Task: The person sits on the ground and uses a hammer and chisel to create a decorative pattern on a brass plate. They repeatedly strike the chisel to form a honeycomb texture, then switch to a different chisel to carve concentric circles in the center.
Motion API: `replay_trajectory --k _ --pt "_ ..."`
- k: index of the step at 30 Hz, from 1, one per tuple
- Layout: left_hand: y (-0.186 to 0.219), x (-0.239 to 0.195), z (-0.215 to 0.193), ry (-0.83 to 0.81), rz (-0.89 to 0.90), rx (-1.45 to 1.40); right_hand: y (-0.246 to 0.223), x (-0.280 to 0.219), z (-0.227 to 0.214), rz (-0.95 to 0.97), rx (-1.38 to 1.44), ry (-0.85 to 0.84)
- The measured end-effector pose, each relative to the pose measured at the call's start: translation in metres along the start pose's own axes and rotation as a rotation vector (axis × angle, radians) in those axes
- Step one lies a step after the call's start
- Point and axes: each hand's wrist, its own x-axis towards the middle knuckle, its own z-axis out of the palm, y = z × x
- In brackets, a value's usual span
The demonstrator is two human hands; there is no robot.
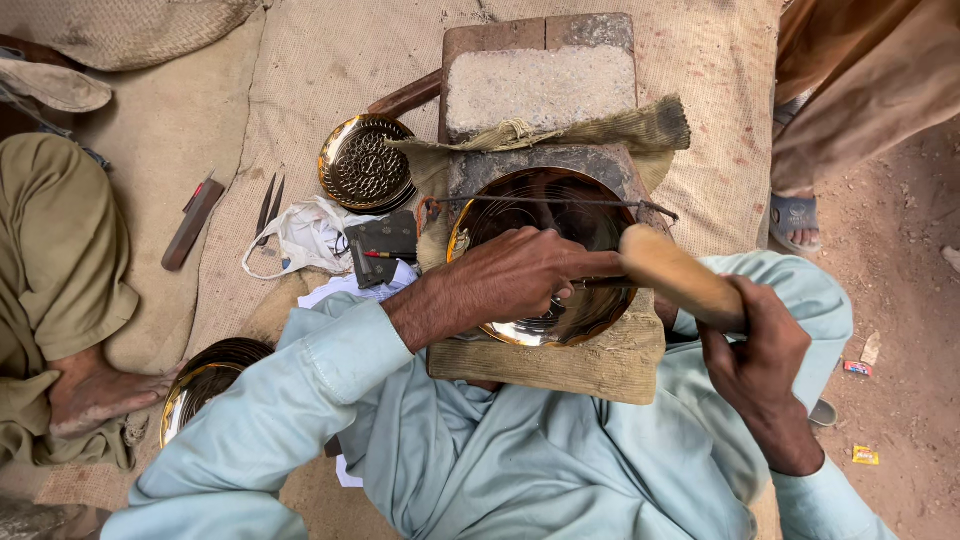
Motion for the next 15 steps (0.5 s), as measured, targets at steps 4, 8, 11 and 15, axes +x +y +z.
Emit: replay_trajectory --k 4,8,11,15 --pt "-0.003 -0.002 0.007 0.112 0.038 -0.014 -0.009 0.015 -0.01 -0.011 0.04 -0.058" --pt "-0.01 -0.014 0.019 0.284 -0.011 -0.082 -0.019 0.057 -0.024 0.271 0.08 -0.215" --pt "-0.007 -0.025 0.037 0.546 0.004 -0.203 -0.024 0.1 -0.042 -0.213 -0.477 -0.42" --pt "-0.003 -0.033 0.058 0.724 -0.185 -0.294 -0.048 0.151 -0.043 -0.186 -0.283 -0.571"
